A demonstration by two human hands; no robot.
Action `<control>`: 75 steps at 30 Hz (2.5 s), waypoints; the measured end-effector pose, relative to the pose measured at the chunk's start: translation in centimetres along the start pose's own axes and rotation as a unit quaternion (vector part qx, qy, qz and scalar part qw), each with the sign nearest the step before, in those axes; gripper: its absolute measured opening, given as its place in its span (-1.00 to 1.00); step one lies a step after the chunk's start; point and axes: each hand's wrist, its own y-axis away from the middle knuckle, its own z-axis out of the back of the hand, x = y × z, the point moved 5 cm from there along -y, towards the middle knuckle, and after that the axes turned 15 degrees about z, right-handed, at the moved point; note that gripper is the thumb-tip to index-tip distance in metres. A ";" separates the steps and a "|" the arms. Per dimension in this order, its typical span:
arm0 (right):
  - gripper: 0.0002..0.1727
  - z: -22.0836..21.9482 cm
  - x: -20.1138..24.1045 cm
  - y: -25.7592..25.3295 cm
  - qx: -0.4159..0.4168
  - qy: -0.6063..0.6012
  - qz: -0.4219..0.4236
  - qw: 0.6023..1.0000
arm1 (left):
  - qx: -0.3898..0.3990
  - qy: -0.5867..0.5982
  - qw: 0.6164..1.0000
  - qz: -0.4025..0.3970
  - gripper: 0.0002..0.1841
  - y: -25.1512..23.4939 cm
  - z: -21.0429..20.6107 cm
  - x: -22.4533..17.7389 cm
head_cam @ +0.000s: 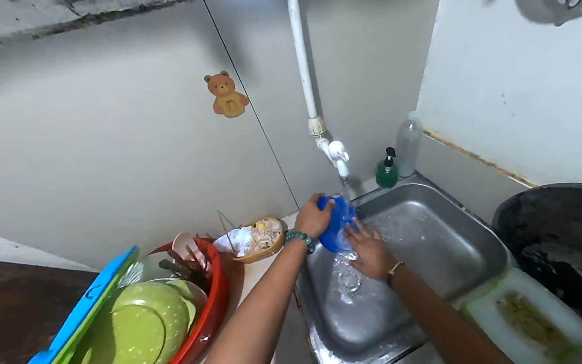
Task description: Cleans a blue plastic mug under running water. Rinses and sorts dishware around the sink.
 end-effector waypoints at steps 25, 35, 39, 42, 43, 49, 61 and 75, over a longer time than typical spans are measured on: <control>-0.50 2.1 0.8 4.2 -0.232 0.207 0.001 0.950 | 0.162 0.313 0.927 0.127 -0.46 -3.8 -10.1 0.8; -0.42 2.5 0.1 1.5 0.028 0.121 -0.103 0.987 | 0.154 0.236 0.957 -0.068 -0.65 -2.3 -7.3 -4.7; -0.34 4.6 -1.1 -0.4 -0.085 -0.079 -0.119 0.986 | 0.185 0.192 0.964 0.011 -0.69 -1.9 -5.8 -5.1; -0.36 5.4 -3.8 -1.6 -0.254 -0.349 -0.102 0.896 | 0.183 0.227 0.956 0.012 -0.71 -1.1 -4.0 -5.4; -0.44 5.8 -4.1 -1.9 -0.278 -0.418 -0.094 0.860 | 0.185 0.228 0.956 0.008 -0.72 -0.9 -3.5 -5.6; -0.69 7.3 -4.3 -3.1 -0.308 -0.564 -0.090 0.761 | 0.200 0.214 0.956 -0.006 -0.78 0.3 -0.9 -6.5; -0.42 10.4 0.3 -5.7 -0.277 -0.464 -0.123 0.832 | -0.110 -0.168 0.966 -0.164 -0.17 8.1 10.2 -13.6; -0.22 10.5 -0.6 -1.6 -0.303 -0.427 -0.111 0.845 | -0.133 -0.139 0.942 -0.276 -0.80 16.4 14.3 -6.1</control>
